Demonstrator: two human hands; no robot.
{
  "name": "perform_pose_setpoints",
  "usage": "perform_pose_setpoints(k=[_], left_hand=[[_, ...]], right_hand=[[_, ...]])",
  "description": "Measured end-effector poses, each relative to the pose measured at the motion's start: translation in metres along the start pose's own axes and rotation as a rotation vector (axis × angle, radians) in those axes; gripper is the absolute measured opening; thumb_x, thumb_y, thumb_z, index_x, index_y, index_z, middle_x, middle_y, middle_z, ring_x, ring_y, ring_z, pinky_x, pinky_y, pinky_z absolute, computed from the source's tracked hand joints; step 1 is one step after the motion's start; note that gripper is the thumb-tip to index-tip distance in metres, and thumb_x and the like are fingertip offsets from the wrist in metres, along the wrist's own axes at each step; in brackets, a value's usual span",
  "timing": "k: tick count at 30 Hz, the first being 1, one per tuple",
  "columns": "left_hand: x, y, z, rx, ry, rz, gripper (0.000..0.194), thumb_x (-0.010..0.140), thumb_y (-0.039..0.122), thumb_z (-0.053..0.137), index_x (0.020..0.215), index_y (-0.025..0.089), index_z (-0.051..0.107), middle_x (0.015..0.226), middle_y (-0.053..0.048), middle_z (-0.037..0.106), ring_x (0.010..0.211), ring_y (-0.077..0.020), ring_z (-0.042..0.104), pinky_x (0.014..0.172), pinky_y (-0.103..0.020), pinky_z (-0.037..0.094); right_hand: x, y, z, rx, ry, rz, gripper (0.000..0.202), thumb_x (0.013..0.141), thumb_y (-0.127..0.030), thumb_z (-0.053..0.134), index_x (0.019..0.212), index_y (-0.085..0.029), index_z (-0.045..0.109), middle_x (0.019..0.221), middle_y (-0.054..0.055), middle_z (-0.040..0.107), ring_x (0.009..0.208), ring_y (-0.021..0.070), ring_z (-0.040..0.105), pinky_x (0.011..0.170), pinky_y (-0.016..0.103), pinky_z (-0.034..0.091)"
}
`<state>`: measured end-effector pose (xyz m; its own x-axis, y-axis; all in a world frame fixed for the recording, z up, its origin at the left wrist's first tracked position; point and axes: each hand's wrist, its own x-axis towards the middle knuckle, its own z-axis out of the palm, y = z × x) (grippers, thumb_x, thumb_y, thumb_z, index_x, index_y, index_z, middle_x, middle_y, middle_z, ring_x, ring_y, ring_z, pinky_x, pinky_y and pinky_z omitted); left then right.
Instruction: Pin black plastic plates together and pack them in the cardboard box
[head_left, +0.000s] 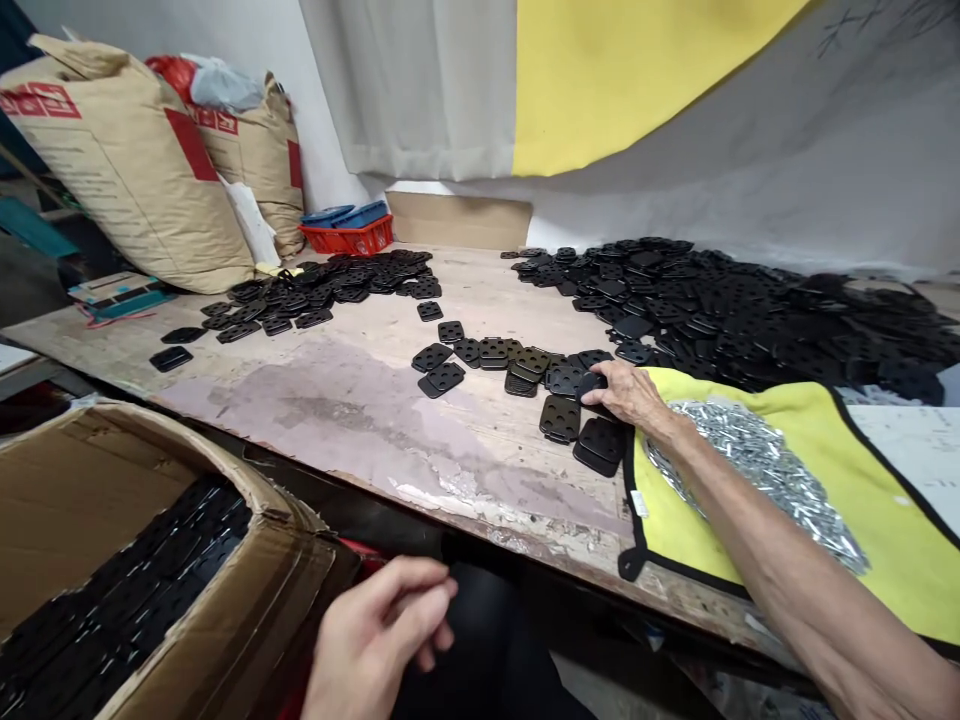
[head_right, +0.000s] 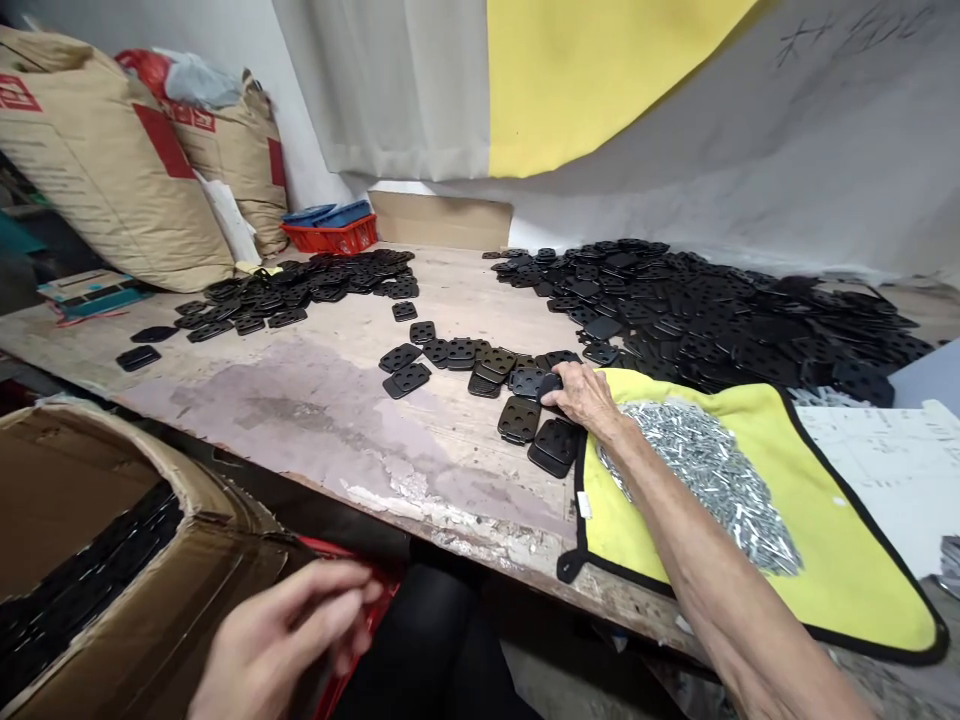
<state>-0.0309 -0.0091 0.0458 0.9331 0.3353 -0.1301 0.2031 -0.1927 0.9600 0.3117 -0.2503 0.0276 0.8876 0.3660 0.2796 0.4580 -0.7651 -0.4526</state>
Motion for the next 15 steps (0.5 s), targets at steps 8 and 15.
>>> perform_pose_setpoints(k=[8, 15], left_hand=[[0.095, 0.038, 0.071, -0.857, -0.497, -0.334, 0.049, 0.081, 0.053, 0.059, 0.088, 0.005, 0.065, 0.081, -0.018, 0.070, 0.063, -0.0245, 0.068, 0.051, -0.031, 0.053], [0.056, 0.020, 0.103, -1.070, -0.869, -0.665, 0.052, 0.092, 0.053, 0.041, 0.098, 0.009, 0.066, 0.084, -0.015, 0.072, 0.072, -0.0238, 0.071, 0.058, -0.030, 0.054]], right_hand=[[-0.037, -0.055, -0.047, 0.367, -0.016, -0.189, 0.019, 0.080, -0.029, 0.053, 0.086, -0.017, 0.067, 0.082, 0.005, 0.068, 0.075, 0.0183, 0.064, 0.070, 0.030, 0.051], [-0.171, -0.144, -0.062, 0.272, -0.417, -0.879, 0.017, 0.090, -0.012, 0.051, 0.097, -0.017, 0.065, 0.088, 0.007, 0.068, 0.092, 0.0191, 0.058, 0.093, 0.039, 0.043]])
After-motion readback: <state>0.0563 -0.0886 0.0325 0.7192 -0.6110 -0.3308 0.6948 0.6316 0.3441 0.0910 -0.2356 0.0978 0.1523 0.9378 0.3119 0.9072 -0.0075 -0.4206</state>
